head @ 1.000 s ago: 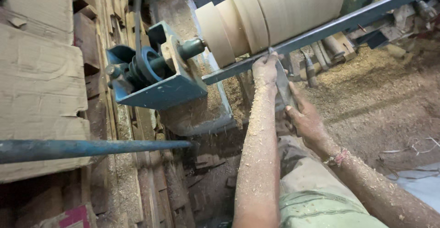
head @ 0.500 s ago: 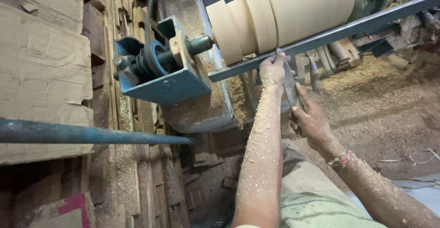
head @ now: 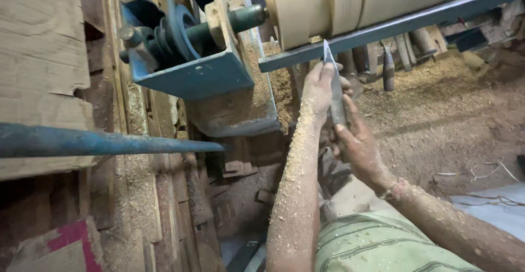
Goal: The person shapes a spinning wooden workpiece mounted on a lathe, holding a chisel against the rotating wood to cut away shavings. At one point the person holds a small white card against the piece to check its profile, then resumes cutting with the chisel.
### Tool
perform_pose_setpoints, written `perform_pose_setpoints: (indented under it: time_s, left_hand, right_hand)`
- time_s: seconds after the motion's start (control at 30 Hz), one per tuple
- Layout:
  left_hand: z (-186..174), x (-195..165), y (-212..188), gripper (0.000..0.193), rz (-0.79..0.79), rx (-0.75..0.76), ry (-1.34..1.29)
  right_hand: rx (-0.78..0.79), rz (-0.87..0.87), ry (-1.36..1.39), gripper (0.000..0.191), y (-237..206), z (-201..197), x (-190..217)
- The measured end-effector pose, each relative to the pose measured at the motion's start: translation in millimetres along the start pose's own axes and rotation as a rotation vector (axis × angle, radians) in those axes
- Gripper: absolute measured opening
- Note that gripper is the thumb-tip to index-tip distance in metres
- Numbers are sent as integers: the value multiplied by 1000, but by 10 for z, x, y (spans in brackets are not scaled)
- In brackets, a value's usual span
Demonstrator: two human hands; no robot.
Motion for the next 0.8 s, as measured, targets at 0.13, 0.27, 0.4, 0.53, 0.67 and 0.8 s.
perform_pose_setpoints:
  time_s: [0.13,0.27,0.4,0.53,0.67,0.8]
  left_hand:
    - [-220,-97,195,33,0,-66,173]
    - [-374,-106,403,35,-78,12,240]
    - [-418,-77,542,34,-115,42,243]
    - [-387,-14,616,32,-147,60,207]
    - [-387,34,674,34,-123,58,191]
    - [-416,39,736,35,-117,78,203]
  right_hand:
    - [38,-183,-14,82,150,369,-109]
    - [20,-271,-116,84,260,659,-121]
    - [-50,-317,-178,87,301,845,-64]
    - [-55,-284,-113,88,301,895,-28]
    - [-78,-300,-97,86,321,926,-11]
    - [-94,-345,-188,84,317,962,23]
Point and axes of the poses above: each hand's wrist, its own y-axis towards the middle knuckle, its own z-axis out of the palm, x = y × z, the point moved 2 cm from there along y, towards the middle knuckle, and after that the axes turned 4 degrees about y, right-handed, at the moved point
